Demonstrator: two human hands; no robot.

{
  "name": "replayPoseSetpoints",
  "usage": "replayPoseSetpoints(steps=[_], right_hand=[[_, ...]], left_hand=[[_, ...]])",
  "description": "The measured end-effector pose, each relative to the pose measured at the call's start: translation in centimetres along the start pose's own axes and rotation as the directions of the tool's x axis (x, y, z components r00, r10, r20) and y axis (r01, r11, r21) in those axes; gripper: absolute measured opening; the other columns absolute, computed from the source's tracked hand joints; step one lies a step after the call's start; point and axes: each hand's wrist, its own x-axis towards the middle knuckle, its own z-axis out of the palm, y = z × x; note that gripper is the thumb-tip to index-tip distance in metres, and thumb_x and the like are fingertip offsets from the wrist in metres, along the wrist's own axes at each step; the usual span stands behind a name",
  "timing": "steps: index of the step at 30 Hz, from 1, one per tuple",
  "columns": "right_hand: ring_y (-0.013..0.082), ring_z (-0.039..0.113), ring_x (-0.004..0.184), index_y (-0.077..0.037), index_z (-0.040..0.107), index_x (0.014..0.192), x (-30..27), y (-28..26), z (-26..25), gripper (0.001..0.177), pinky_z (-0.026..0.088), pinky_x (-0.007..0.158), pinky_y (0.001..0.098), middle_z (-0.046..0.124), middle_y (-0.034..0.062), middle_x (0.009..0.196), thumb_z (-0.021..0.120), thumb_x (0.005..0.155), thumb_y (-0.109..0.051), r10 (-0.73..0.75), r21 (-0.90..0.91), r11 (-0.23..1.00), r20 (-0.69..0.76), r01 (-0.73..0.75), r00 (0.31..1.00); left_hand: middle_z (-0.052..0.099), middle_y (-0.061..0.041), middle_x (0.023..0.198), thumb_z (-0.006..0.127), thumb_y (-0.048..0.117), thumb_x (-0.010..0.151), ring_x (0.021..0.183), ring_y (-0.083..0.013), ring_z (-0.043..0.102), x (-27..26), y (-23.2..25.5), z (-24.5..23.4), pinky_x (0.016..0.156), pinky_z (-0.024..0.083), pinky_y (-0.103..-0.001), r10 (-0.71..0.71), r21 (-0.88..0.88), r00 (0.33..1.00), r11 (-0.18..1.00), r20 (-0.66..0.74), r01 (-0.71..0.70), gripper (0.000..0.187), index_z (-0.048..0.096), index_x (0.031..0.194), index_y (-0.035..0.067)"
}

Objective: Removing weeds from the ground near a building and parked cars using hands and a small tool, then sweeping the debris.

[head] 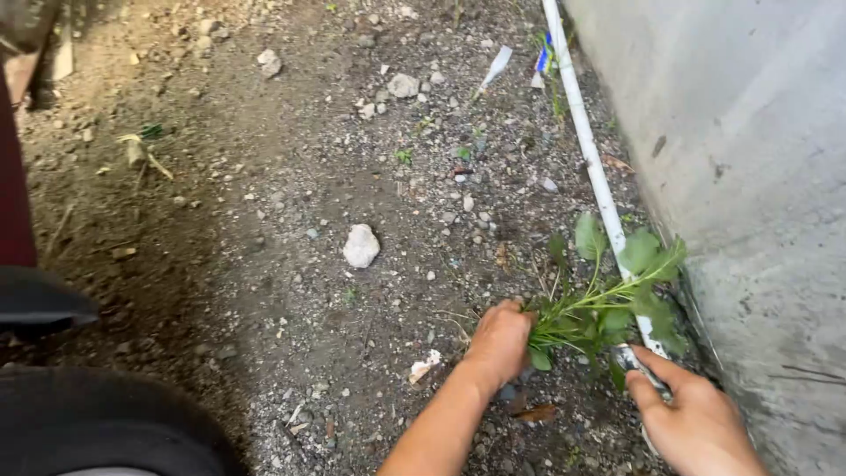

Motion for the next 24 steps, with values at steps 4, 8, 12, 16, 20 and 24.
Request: replayPoseSetpoints(steps=[4,8,12,16,20,24], right_hand=[[0.0322,0.074,0.078,-0.041,0.065,0.146,-0.8,-2.7,-1.4,0.052,0.060,0.081,0.0418,0.071,0.0203,0.080,0.066,0.095,-0.044,0.265,-0.057,0.964,0.174,-0.259,0.948],[0.0315,0.074,0.083,-0.041,0.067,0.140,-1.6,-4.2,-2.3,0.050,0.060,0.085,0.0423,0.075,0.0192,0.083,0.066,0.090,-0.044,0.220,-0.029,0.976,0.131,-0.218,0.967],[0.0340,0.071,0.089,-0.035,0.070,0.133,-1.5,-4.1,-2.2,0.047,0.054,0.083,0.0421,0.076,0.0175,0.089,0.068,0.087,-0.042,0.028,0.077,0.997,-0.039,-0.024,0.999],[0.0261,0.074,0.069,-0.034,0.067,0.137,-2.7,-8.0,-4.8,0.049,0.056,0.076,0.0398,0.074,0.0159,0.068,0.067,0.088,-0.040,0.100,0.135,0.986,0.010,-0.100,0.995],[0.0234,0.060,0.056,-0.040,0.063,0.143,-4.0,-11.3,-7.6,0.049,0.052,0.063,0.0394,0.062,0.0168,0.061,0.067,0.095,-0.042,0.195,0.102,0.973,0.116,-0.207,0.974],[0.0205,0.058,0.052,-0.038,0.065,0.140,-4.2,-12.2,-9.1,0.045,0.050,0.059,0.0374,0.062,0.0139,0.056,0.068,0.095,-0.040,0.149,0.152,0.976,0.050,-0.155,0.988]], left_hand=[[0.066,-0.024,0.115,0.082,0.003,0.065,0.109,-0.0389,0.064,0.3,1.2,-4.4,0.098,0.053,-0.043,-0.163,-0.197,0.982,0.970,-0.097,0.142,0.045,0.068,0.108,0.000],[0.074,-0.020,0.109,0.082,0.016,0.077,0.101,-0.0330,0.072,1.4,0.0,-8.2,0.092,0.056,-0.043,-0.384,-0.495,0.901,0.834,-0.205,0.243,0.038,0.070,0.111,0.003],[0.076,-0.020,0.104,0.079,0.019,0.079,0.100,-0.0344,0.074,2.5,-1.8,-10.8,0.092,0.056,-0.043,-0.537,-0.516,0.820,0.768,-0.196,0.380,0.038,0.071,0.113,0.004],[0.075,-0.024,0.107,0.075,0.016,0.079,0.106,-0.0382,0.071,3.4,-2.7,-12.1,0.096,0.054,-0.043,-0.554,-0.384,0.819,0.796,-0.151,0.468,0.037,0.072,0.113,0.003],[0.073,-0.024,0.113,0.070,0.014,0.081,0.111,-0.0377,0.069,3.7,-2.2,-13.7,0.099,0.053,-0.042,-0.553,-0.345,0.832,0.790,-0.044,0.507,0.040,0.068,0.119,0.003],[0.072,-0.022,0.116,0.070,0.016,0.082,0.113,-0.0365,0.069,4.4,-2.8,-15.2,0.100,0.052,-0.042,-0.557,-0.294,0.830,0.790,0.021,0.538,0.041,0.067,0.121,0.005]])
